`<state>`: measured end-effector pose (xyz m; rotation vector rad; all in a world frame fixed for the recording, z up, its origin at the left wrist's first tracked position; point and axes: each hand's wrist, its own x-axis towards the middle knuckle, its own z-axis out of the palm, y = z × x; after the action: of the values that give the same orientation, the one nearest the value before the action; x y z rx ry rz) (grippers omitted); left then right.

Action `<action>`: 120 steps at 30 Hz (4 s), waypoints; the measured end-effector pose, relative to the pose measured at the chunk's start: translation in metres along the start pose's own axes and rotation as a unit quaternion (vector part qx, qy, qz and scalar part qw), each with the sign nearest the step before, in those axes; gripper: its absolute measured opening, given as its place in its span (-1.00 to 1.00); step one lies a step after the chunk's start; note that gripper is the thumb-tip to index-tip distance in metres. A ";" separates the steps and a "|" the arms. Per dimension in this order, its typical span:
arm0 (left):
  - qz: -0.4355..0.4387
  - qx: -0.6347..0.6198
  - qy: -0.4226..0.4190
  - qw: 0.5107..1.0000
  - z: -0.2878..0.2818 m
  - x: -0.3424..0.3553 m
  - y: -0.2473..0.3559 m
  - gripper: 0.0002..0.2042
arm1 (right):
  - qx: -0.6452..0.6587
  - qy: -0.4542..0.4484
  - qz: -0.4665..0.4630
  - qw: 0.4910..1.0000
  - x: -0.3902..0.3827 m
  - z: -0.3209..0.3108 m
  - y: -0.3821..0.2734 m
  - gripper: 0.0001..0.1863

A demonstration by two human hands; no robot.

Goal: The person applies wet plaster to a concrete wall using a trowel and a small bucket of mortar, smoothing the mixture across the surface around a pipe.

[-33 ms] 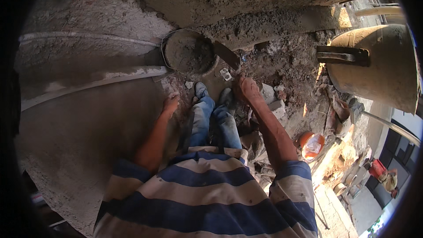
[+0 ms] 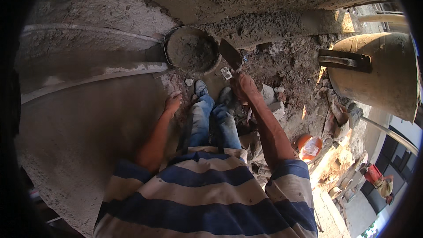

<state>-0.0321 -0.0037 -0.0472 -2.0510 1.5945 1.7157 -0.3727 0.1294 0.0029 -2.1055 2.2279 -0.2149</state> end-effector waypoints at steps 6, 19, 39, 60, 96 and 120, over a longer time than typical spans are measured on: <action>-0.151 -0.208 -0.039 0.966 0.023 -0.059 -0.015 -0.68 | 0.243 -0.194 0.134 0.941 0.087 -0.072 -0.085 -0.66; -0.164 -0.318 0.012 0.934 -0.008 -0.061 -0.078 -0.67 | 0.324 0.008 0.220 0.920 0.049 -0.074 -0.058 -0.59; -0.084 -0.207 0.061 0.973 -0.014 0.042 0.101 -0.36 | 0.362 0.039 0.246 0.898 0.046 -0.061 -0.091 -0.60; 0.027 -0.089 -0.044 0.995 0.045 0.102 0.117 -0.53 | 0.157 -0.101 0.296 0.937 -0.020 -0.017 -0.028 -0.60; 0.314 0.059 -0.304 0.898 0.156 -0.193 0.148 -0.46 | 0.190 -0.140 0.378 0.895 -0.229 -0.137 -0.045 -0.71; 0.444 0.184 -0.231 0.846 0.152 -0.218 0.162 -0.42 | 0.619 -0.101 0.421 0.655 -0.233 -0.145 -0.097 -0.62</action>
<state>-0.2232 0.1513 0.1433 -0.6261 2.5762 1.6591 -0.2837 0.3649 0.1502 -0.3071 1.6956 -0.9732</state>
